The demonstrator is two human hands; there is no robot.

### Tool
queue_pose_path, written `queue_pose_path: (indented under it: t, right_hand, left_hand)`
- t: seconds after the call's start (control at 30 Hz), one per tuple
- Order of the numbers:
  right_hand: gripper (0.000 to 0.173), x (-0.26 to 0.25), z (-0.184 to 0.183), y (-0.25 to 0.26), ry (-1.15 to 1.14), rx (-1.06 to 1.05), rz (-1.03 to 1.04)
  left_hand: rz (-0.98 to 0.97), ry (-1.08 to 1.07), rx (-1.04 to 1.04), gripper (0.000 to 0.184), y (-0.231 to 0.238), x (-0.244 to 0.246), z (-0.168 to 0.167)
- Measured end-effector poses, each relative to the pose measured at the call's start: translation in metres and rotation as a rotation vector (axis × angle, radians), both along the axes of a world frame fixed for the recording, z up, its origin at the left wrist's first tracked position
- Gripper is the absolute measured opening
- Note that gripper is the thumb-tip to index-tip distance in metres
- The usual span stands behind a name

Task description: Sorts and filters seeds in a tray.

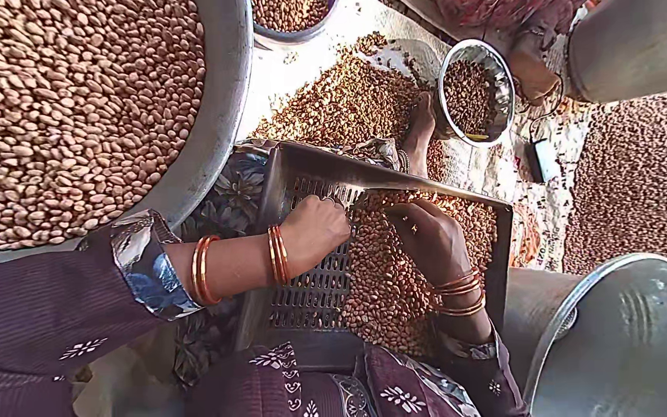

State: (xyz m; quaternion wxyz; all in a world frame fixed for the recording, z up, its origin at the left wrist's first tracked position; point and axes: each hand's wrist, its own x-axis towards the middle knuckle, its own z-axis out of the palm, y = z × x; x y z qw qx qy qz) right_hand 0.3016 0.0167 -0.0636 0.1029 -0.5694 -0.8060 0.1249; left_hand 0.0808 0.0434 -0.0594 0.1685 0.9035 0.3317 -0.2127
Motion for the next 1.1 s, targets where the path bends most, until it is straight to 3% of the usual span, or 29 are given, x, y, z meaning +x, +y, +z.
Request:
queue_pose_path:
  t: [0.37, 0.67, 1.1]
  right_hand:
    - [0.016, 0.000, 0.004, -0.005, 0.024, 0.006, 0.025]
    - [0.018, 0.000, 0.006, -0.007, 0.026, -0.026, 0.014]
    - [0.018, 0.000, 0.007, -0.007, 0.020, -0.014, 0.043]
  left_hand:
    - [0.052, 0.000, -0.101, 0.010, 0.006, 0.000, 0.000]
    - [0.129, -0.125, -0.091, 0.013, 0.016, -0.011, -0.001]
    - [0.086, -0.103, -0.144, 0.005, 0.012, -0.007, -0.004]
